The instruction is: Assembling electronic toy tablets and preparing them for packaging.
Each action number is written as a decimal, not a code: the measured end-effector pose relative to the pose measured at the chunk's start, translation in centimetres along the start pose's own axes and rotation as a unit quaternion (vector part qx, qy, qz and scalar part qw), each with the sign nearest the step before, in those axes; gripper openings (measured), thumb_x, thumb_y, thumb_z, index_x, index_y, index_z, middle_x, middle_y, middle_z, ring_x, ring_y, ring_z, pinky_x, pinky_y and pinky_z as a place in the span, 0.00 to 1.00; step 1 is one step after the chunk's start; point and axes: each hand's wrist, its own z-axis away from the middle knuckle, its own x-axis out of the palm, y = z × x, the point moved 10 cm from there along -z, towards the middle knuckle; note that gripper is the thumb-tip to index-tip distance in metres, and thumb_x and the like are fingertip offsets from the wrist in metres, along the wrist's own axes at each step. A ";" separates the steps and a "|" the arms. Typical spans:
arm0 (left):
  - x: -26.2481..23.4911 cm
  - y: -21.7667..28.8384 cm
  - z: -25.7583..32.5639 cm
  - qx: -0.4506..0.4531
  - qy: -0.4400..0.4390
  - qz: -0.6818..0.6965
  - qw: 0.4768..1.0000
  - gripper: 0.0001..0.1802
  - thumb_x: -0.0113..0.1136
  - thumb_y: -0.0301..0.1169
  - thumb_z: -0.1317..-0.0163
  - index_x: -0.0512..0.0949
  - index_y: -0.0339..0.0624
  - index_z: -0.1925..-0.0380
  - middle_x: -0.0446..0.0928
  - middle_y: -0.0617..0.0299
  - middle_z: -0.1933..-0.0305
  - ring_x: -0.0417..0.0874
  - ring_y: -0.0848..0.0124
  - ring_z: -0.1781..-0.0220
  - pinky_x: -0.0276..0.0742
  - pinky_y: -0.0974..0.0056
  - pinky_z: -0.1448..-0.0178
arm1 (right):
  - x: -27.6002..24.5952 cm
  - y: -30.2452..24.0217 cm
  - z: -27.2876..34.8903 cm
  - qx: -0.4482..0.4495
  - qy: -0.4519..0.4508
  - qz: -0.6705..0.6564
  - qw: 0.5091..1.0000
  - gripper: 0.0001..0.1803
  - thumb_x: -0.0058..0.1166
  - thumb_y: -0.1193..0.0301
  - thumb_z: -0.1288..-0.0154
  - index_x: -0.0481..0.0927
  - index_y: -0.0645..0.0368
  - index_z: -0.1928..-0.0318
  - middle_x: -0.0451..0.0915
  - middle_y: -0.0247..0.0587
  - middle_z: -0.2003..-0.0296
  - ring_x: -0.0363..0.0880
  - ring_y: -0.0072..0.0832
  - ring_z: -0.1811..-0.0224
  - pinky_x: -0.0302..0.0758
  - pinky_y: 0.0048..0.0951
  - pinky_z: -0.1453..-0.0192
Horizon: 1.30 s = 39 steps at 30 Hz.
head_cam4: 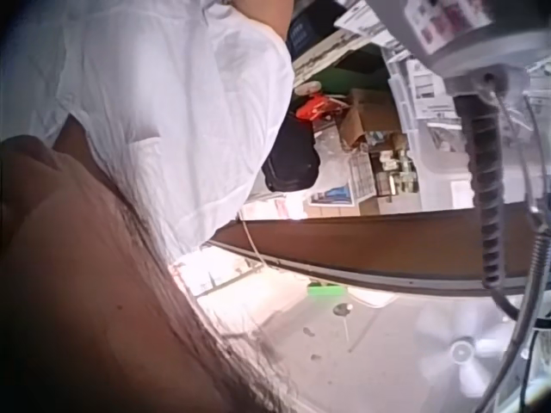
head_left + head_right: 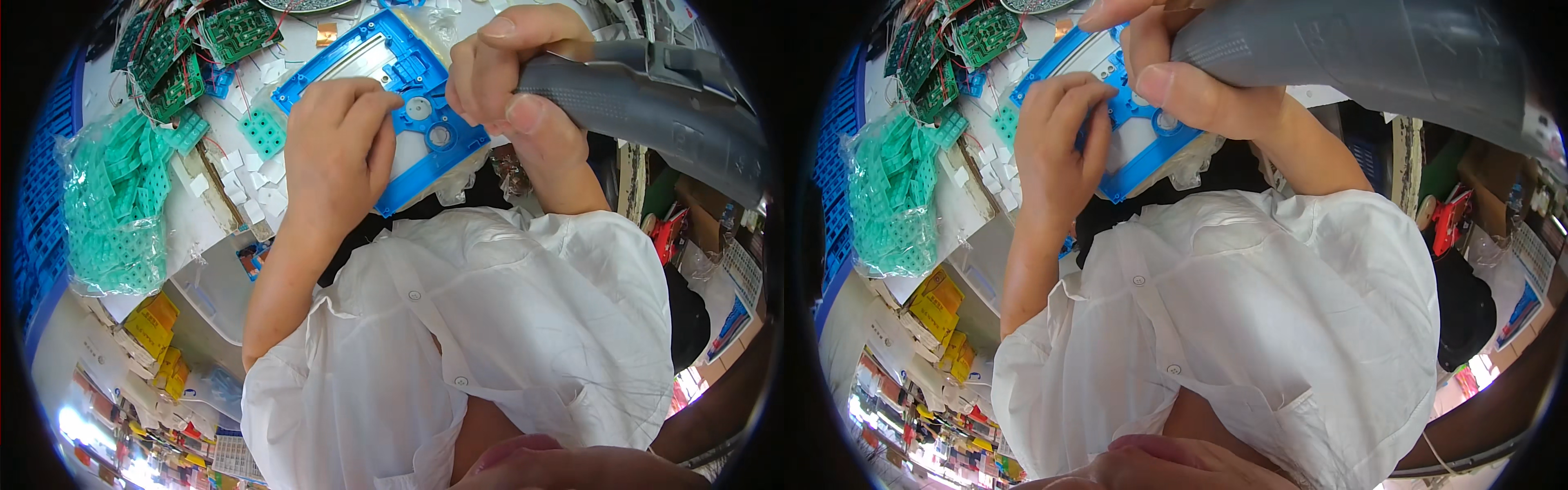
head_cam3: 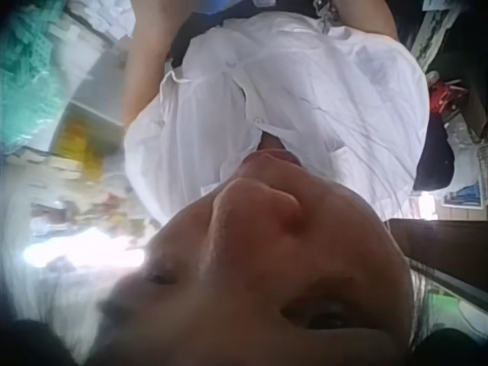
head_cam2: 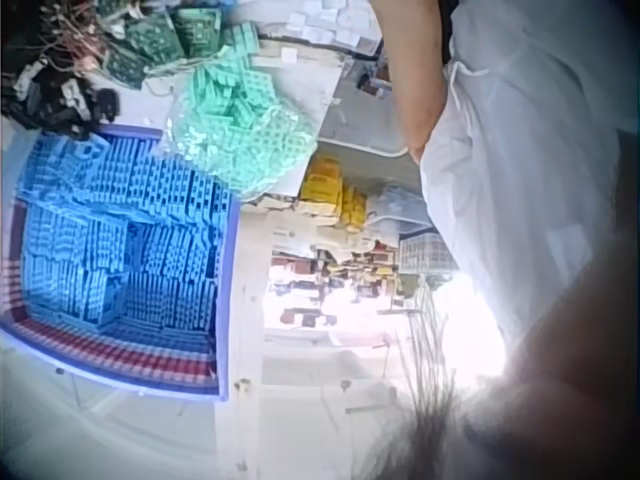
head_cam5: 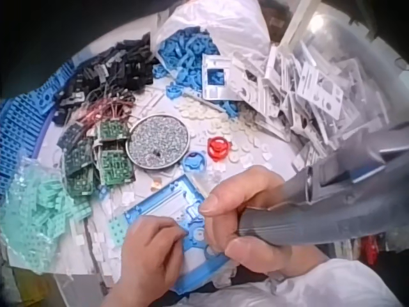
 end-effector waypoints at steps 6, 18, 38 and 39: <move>-1.3 -0.3 1.5 -0.028 0.051 -0.009 0.998 0.11 0.67 0.22 0.46 0.83 0.46 0.61 0.81 0.62 0.59 0.80 0.60 0.55 0.70 0.56 0.49 | 0.1 2.3 0.0 -0.019 -0.100 0.001 0.995 0.26 0.63 0.71 0.33 0.71 0.71 0.39 0.74 0.34 0.77 0.70 0.19 0.77 0.70 0.23 0.70; -4.5 1.1 -0.7 -0.016 0.141 0.082 0.986 0.17 0.70 0.23 0.45 0.82 0.40 0.54 0.82 0.57 0.54 0.80 0.61 0.53 0.73 0.59 0.50 | -0.3 3.6 0.5 0.032 -0.058 0.172 0.983 0.21 0.58 0.70 0.31 0.74 0.66 0.42 0.73 0.31 0.79 0.69 0.16 0.80 0.67 0.23 0.75; -5.4 9.6 -7.3 0.077 0.233 0.124 0.961 0.39 0.75 0.27 0.49 0.71 0.30 0.36 0.77 0.47 0.45 0.78 0.53 0.47 0.74 0.54 0.42 | -1.1 4.8 -0.3 0.065 0.045 0.141 0.987 0.28 0.61 0.67 0.33 0.75 0.57 0.33 0.82 0.33 0.52 0.78 0.17 0.63 0.78 0.23 0.60; -5.2 9.5 -7.3 0.078 0.231 0.119 0.963 0.39 0.75 0.27 0.49 0.71 0.30 0.36 0.77 0.47 0.45 0.78 0.54 0.47 0.74 0.54 0.42 | -0.9 4.7 -0.2 0.048 0.040 0.127 0.990 0.28 0.62 0.67 0.34 0.75 0.57 0.34 0.82 0.33 0.52 0.79 0.17 0.62 0.78 0.23 0.60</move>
